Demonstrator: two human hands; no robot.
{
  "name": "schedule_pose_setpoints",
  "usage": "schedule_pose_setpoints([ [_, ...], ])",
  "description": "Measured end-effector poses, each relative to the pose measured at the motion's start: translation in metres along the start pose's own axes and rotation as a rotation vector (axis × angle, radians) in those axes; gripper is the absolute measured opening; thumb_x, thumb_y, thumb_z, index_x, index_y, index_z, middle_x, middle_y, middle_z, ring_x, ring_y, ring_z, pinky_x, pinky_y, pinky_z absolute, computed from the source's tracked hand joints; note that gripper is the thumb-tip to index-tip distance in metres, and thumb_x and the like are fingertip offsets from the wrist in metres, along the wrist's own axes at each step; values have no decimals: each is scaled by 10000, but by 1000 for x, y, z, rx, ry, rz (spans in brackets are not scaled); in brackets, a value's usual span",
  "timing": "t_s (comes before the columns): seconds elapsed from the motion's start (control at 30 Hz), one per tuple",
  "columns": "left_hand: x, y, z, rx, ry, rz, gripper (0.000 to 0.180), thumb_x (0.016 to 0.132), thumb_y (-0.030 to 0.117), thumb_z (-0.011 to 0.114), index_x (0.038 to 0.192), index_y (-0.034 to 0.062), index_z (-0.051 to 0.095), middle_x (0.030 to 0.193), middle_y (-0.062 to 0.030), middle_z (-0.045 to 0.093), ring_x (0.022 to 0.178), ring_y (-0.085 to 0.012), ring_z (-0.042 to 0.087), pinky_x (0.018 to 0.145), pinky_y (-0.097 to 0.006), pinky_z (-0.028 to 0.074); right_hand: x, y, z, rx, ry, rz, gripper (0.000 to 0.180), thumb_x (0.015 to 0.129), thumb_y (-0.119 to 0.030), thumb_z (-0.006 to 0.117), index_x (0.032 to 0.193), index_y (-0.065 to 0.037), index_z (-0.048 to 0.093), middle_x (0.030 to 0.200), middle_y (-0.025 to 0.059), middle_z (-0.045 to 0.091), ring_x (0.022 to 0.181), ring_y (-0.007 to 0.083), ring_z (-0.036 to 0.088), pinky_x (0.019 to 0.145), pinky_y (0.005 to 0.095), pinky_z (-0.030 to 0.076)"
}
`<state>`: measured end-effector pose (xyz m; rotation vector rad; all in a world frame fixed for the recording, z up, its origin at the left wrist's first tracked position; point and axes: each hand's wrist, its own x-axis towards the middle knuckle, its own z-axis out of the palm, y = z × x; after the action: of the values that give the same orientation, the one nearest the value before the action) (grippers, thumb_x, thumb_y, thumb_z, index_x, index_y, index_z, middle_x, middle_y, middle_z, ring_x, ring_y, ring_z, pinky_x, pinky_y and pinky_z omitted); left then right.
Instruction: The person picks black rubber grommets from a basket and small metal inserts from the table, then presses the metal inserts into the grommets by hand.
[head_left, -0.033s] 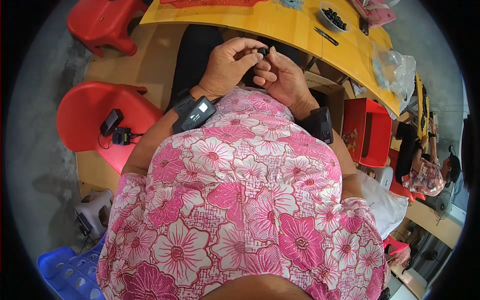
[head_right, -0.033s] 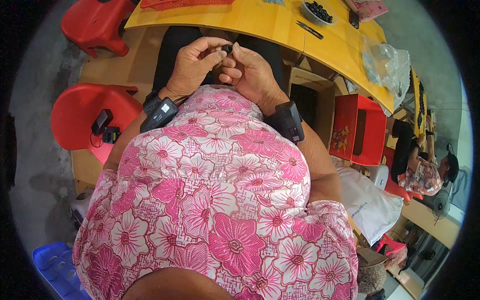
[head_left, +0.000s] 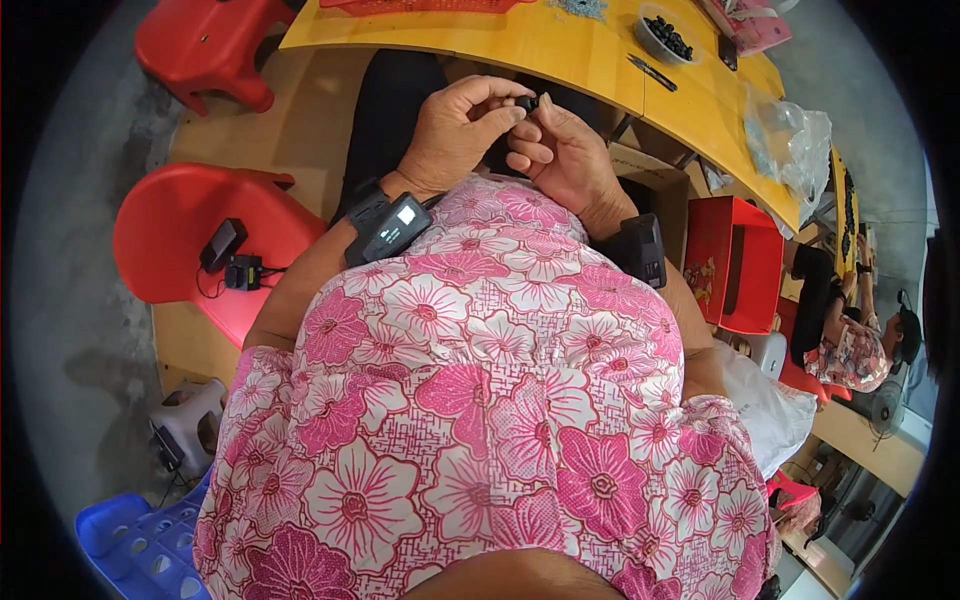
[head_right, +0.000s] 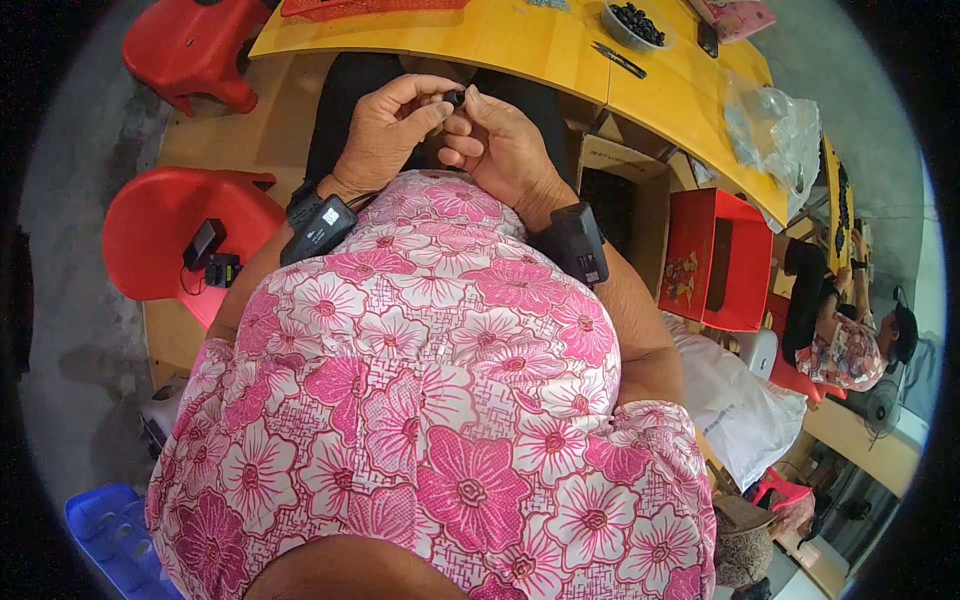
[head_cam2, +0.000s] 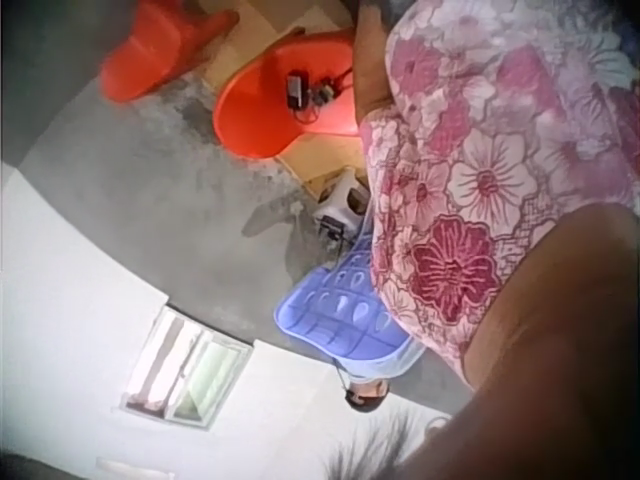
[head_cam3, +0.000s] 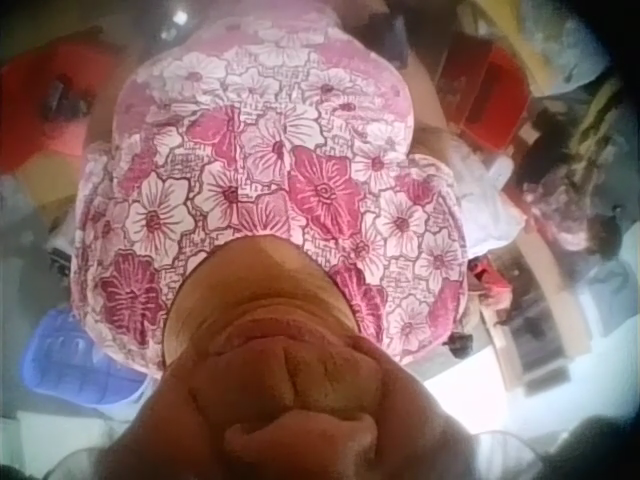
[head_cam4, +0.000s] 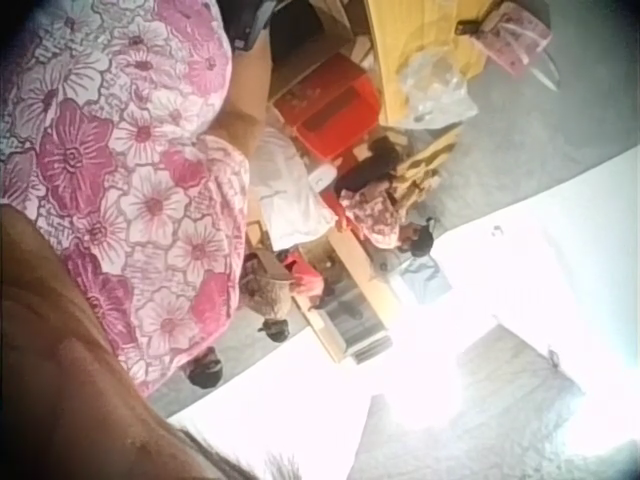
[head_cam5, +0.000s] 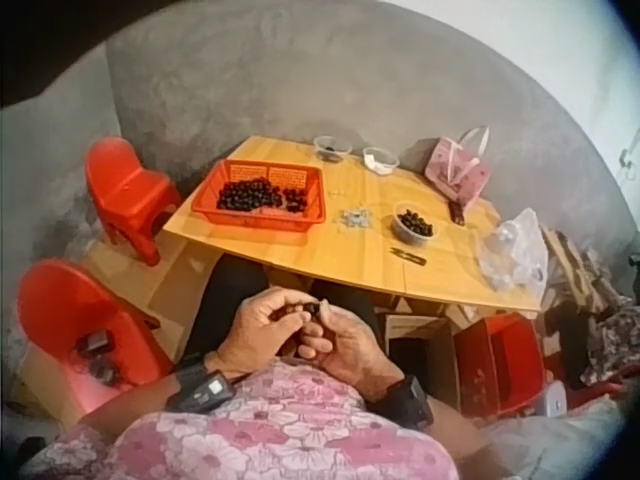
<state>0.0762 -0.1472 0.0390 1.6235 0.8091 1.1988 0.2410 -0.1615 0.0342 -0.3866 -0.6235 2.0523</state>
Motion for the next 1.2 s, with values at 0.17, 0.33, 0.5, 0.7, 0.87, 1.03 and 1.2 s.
schedule_pose_setpoints([
  [0.17, 0, -3, 1, -3, 34, -11, 181, 834, 65, 640, 1009, 26, 658, 884, -25, 628, 776, -77, 599, 683, -206, 491, 0, 1, -3, 33, 29, 22, 243, 962, -289, 482, 980, -53, 536, 737, -5, 452, 565, 82, 343, 608, 282, 393],
  [0.33, 0, -2, 2, 25, 50, -2, 176, 831, 76, 647, 1001, 35, 667, 857, -18, 608, 755, -82, 597, 666, -207, 487, -1, 1, -3, 38, 35, 35, 254, 963, -292, 479, 986, -47, 540, 740, -2, 459, 563, 84, 351, 611, 286, 398],
  [0.5, 1, -1, 0, 122, 60, 35, 174, 827, 79, 649, 996, 51, 677, 814, -12, 575, 737, -87, 592, 643, -211, 484, -2, 0, -3, 0, 26, 20, 261, 960, -290, 486, 994, -39, 551, 742, 2, 469, 566, 87, 366, 623, 288, 413],
  [0.7, 2, 2, 0, 178, 43, 90, 181, 826, 65, 637, 1002, 49, 676, 788, -15, 555, 719, -95, 588, 621, -211, 479, -2, -4, 4, -136, 53, -13, 250, 951, -269, 496, 990, -30, 555, 753, 10, 487, 585, 90, 389, 631, 294, 425],
  [0.87, 2, 3, -1, 224, 18, 143, 193, 843, 69, 613, 1026, 57, 672, 813, -16, 569, 701, -92, 590, 605, -206, 481, -2, -1, 7, -285, 85, -130, 219, 954, -220, 461, 968, -17, 540, 750, 1, 466, 614, 95, 410, 629, 288, 426],
  [1.03, 0, 13, -1, -10, -147, -221, 329, 941, 219, 526, 1226, 58, 560, 882, 0, 580, 712, -52, 510, 601, -170, 423, -1, 0, 4, -542, 126, -196, 210, 953, -210, 460, 997, -20, 539, 760, 1, 463, 637, 94, 423, 631, 257, 418],
  [1.2, 1, 10, 2, -80, -208, -173, 395, 951, 265, 510, 1263, 24, 501, 913, -11, 568, 718, -57, 504, 599, -165, 417, -1, 1, 4, -916, 59, -285, 217, 956, -213, 454, 1023, -25, 540, 809, 2, 497, 693, 82, 461, 640, 212, 408],
])
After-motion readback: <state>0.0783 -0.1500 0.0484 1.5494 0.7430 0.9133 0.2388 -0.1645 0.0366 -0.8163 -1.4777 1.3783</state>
